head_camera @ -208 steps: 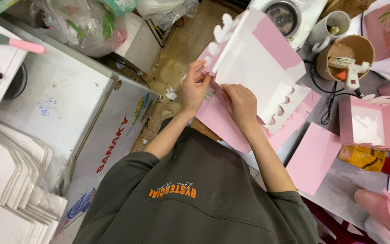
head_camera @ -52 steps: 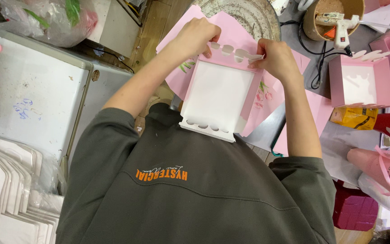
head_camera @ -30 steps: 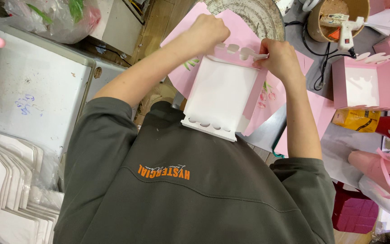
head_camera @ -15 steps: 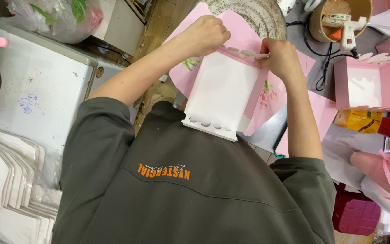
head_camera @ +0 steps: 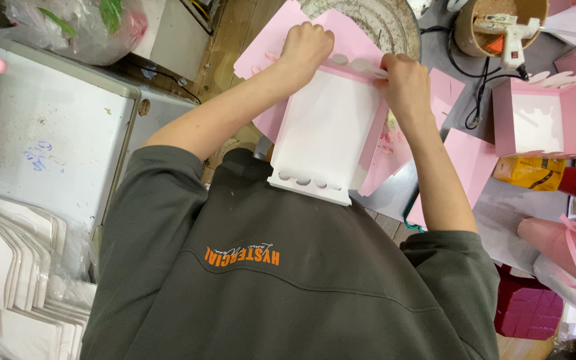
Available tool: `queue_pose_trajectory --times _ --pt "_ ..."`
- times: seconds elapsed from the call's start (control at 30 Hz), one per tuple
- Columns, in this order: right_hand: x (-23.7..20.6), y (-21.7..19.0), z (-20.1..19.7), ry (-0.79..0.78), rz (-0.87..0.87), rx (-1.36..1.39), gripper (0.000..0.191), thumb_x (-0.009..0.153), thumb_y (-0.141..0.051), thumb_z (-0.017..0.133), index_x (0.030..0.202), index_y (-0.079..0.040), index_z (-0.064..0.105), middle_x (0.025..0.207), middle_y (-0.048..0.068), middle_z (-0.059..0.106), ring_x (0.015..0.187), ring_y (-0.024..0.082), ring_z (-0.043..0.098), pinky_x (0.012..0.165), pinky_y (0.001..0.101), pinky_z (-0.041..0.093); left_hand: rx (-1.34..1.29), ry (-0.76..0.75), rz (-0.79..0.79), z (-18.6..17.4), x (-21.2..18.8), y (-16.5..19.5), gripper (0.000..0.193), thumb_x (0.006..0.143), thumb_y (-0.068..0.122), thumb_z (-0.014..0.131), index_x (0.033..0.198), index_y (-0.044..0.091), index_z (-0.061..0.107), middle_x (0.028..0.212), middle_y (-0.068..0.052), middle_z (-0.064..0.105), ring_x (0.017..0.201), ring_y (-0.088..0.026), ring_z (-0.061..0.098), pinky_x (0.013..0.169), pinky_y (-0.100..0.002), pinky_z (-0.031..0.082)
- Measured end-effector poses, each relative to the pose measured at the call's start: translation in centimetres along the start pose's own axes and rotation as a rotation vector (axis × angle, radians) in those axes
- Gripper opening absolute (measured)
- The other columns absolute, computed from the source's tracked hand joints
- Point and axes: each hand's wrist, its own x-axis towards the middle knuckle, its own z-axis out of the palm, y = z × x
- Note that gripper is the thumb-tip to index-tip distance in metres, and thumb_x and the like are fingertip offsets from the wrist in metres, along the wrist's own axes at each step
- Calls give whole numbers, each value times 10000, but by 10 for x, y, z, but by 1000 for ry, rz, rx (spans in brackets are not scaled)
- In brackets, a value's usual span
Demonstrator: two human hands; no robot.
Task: The person folds and assembles pink floral-patterned paper into small decorative boxes. They fold the sides, tuck flaps, and insert pink dividers to form compartments. Completed boxes are placed on the table.
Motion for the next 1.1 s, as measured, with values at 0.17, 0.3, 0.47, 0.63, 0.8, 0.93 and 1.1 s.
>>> queue_pose_trajectory --times 0.17,0.3,0.47,0.63,0.8,0.93,1.1 --pt "1 2 -3 29 53 80 242 781 -99 843 981 -11 738 904 179 715 788 388 688 684 469 536 81 -109 83 -4 4 -1 182 595 70 820 723 124 703 756 -37 700 774 -200 723 581 -308 552" --pt "2 13 -12 -204 190 275 130 858 -85 728 945 9 713 807 183 715 699 345 732 689 428 578 -50 41 80 -8 0 -15 166 635 105 830 770 111 734 773 -76 707 751 -235 725 569 -341 559" --pt "-2 11 0 -9 73 43 168 778 -25 708 938 0 753 781 235 687 700 412 690 669 460 573 -240 8 -32 -7 -2 -18 219 526 32 796 737 59 745 801 -147 706 766 -320 729 602 -406 591" --pt "-8 0 7 114 79 -15 105 812 -31 742 915 -5 740 792 216 695 725 419 687 659 482 552 -95 -87 -67 1 2 0 173 633 -53 759 782 33 741 787 -126 717 775 -292 739 587 -395 597" --pt "-7 1 -5 153 116 140 180 869 -114 820 904 18 702 852 211 714 751 411 679 660 470 522 -411 61 -133 -6 -4 -25 211 683 14 769 881 89 774 796 -131 736 742 -286 725 632 -388 568" --pt "-4 10 -13 144 190 305 165 905 -89 794 985 31 714 861 192 731 705 320 691 634 394 510 -1190 -120 -323 -24 -7 -50 205 943 164 704 1104 56 772 874 -64 736 784 -163 666 711 -320 537" --pt "-8 10 -13 95 247 629 219 916 -86 768 1121 -11 756 849 78 745 705 81 601 629 267 491 -1798 -161 -147 -29 -22 -61 340 1012 191 624 1313 55 699 1129 43 737 994 -51 636 910 -238 522"
